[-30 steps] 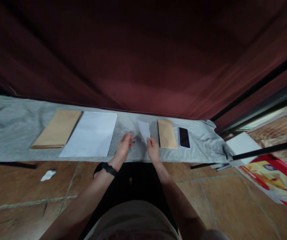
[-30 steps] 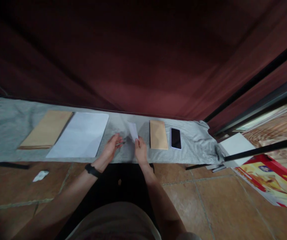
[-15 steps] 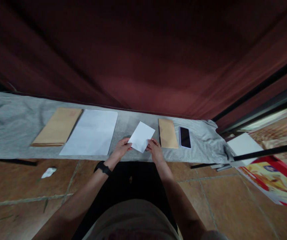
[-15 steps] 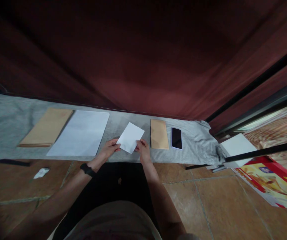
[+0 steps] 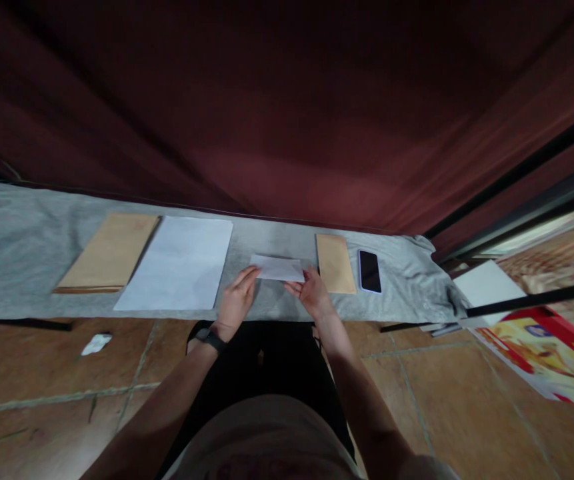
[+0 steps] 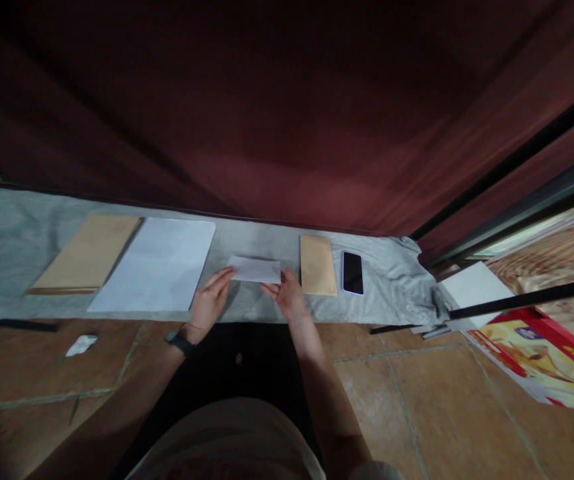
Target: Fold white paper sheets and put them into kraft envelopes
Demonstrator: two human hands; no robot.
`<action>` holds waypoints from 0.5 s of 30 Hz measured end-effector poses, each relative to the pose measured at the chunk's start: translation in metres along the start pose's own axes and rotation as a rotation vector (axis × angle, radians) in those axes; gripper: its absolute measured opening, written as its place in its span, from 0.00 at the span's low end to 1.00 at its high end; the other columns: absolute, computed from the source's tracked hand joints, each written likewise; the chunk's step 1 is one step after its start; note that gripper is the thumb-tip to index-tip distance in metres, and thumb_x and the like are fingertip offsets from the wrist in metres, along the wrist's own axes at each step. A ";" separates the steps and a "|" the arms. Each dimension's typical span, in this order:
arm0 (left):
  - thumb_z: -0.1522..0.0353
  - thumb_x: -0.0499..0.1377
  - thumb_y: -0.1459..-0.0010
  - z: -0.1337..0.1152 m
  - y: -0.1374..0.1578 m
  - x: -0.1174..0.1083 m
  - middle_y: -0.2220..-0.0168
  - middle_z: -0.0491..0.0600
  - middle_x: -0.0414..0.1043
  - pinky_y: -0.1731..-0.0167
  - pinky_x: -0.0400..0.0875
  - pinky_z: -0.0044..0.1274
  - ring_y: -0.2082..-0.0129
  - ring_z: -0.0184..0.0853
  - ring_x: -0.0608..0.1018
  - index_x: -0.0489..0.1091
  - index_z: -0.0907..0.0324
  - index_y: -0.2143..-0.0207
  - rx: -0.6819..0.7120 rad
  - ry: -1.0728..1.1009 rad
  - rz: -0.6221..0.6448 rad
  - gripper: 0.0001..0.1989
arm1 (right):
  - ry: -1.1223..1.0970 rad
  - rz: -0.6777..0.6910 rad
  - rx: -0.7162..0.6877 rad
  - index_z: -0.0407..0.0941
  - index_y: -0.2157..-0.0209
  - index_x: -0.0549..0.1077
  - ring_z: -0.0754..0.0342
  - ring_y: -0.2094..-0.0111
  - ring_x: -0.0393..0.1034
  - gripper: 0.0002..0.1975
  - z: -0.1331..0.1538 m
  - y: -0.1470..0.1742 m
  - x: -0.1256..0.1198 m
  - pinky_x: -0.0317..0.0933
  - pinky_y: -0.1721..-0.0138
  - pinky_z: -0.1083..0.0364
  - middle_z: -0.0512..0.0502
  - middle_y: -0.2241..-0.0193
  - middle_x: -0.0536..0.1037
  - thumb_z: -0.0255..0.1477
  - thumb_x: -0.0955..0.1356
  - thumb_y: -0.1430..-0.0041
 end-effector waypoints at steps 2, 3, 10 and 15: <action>0.66 0.46 0.30 0.006 0.010 0.010 0.39 0.53 0.72 0.38 0.69 0.34 0.41 0.39 0.75 0.72 0.57 0.42 0.037 -0.071 0.092 0.21 | 0.088 -0.046 -0.025 0.46 0.52 0.72 0.45 0.59 0.80 0.19 -0.007 -0.002 -0.003 0.76 0.59 0.44 0.40 0.56 0.82 0.44 0.64 0.35; 0.66 0.46 0.31 0.010 0.016 0.016 0.38 0.53 0.71 0.38 0.69 0.34 0.40 0.40 0.75 0.71 0.57 0.41 0.047 -0.102 0.139 0.22 | 0.140 -0.078 -0.040 0.46 0.52 0.73 0.45 0.59 0.79 0.18 -0.011 -0.003 -0.006 0.76 0.60 0.45 0.42 0.57 0.82 0.42 0.67 0.38; 0.69 0.46 0.32 0.023 0.037 0.040 0.35 0.59 0.67 0.36 0.66 0.38 0.36 0.44 0.70 0.69 0.62 0.39 0.045 -0.327 0.261 0.23 | 0.985 -0.251 -0.294 0.44 0.41 0.70 0.47 0.57 0.77 0.23 -0.016 0.000 -0.018 0.72 0.52 0.47 0.41 0.58 0.80 0.27 0.62 0.36; 0.75 0.45 0.34 0.016 0.041 0.044 0.34 0.60 0.64 0.34 0.62 0.39 0.33 0.44 0.67 0.65 0.64 0.36 0.064 -0.447 0.298 0.27 | 1.347 -0.185 -0.539 0.40 0.37 0.67 0.42 0.37 0.64 0.23 -0.012 0.018 0.004 0.59 0.37 0.42 0.32 0.38 0.69 0.27 0.60 0.31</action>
Point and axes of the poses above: each hand's wrist, its own y-axis away from the middle knuckle, its own x-axis out of the palm, z = x × y, the point moved 4 cm from there along -y, towards the middle knuckle
